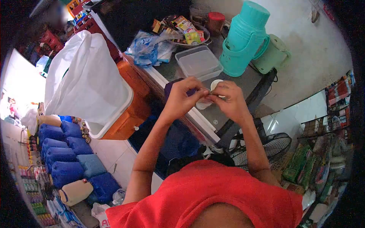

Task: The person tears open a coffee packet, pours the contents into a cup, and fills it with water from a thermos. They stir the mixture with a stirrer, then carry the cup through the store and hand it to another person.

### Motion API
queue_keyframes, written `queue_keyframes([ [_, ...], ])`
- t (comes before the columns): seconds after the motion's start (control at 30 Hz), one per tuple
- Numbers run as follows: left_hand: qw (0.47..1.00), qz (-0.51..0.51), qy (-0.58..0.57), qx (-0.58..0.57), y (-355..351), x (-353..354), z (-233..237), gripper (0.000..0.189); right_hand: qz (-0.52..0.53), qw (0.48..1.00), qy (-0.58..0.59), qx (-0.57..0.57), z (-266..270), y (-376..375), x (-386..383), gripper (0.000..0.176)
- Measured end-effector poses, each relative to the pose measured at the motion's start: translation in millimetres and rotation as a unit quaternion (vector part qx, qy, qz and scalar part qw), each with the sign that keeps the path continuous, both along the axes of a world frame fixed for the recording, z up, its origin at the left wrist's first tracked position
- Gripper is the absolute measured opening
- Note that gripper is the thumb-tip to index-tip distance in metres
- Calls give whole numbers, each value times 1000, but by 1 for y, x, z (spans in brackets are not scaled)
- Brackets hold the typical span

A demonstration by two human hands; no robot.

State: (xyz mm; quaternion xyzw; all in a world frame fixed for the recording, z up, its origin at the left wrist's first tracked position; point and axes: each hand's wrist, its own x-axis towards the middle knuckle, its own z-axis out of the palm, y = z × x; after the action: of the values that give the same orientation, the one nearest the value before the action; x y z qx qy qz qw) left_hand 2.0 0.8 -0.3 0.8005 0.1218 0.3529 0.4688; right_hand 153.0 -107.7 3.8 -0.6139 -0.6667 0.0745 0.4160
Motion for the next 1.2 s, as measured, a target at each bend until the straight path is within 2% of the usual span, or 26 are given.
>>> queue_keyframes([
  [0.07, 995, 15, -2, -95, -4, 1, -8, 15, 3, 990, -130, 53, 7, -2, -8, 11],
  [0.1, 995, 14, 0, -97, -9, 2, -7, 15, 1, 990, -129, 51, 6, -2, -10, 11],
  [0.17, 993, 105, 23, -40, -16, 7, -1, 14, -20, 987, -142, 71, 4, 0, -12, 12],
  [0.3, 985, 173, 22, 5, -22, 16, 0, 16, -33, 979, -184, 83, 4, 3, -15, 16],
  [0.37, 976, 216, 24, 17, -22, 20, -3, 18, -63, 971, -176, 147, 3, 8, -20, 8],
  [0.47, 975, 218, 17, -45, -22, 23, -4, 19, -91, 962, -222, 128, -1, 11, -21, 8],
  [0.6, 969, 243, 21, -35, -10, 26, -28, 21, -94, 963, -208, 142, -3, 16, -31, 9],
  [0.7, 964, 211, 29, -157, -2, 15, -27, 21, -110, 964, -193, 146, -1, 18, -33, 9],
  [0.73, 953, 148, -11, -264, -7, 4, -12, 19, -109, 983, -71, 128, -1, 19, -33, 8],
  [0.77, 948, 121, -17, -293, -10, -4, -5, 16, -105, 987, 53, 106, -2, 18, -34, 7],
  [0.8, 942, 96, -23, -321, -13, -11, 0, 14, -104, 988, 54, 104, -1, 16, -33, 7],
  [0.87, 945, 92, -31, -311, -17, -20, 5, 16, -68, 953, 296, 2, 7, 13, -28, 10],
  [0.93, 948, 87, -38, -302, -21, -23, 9, 17, -55, 953, 299, 5, 14, 8, -26, 10],
  [1.1, 969, 129, -107, -182, -34, -24, 28, 9, -25, 966, 256, 33, 28, 2, -27, 13],
  [1.2, 971, 141, -136, -140, -51, -33, 48, 7, 19, 961, 226, 159, 40, -8, -33, 18],
])
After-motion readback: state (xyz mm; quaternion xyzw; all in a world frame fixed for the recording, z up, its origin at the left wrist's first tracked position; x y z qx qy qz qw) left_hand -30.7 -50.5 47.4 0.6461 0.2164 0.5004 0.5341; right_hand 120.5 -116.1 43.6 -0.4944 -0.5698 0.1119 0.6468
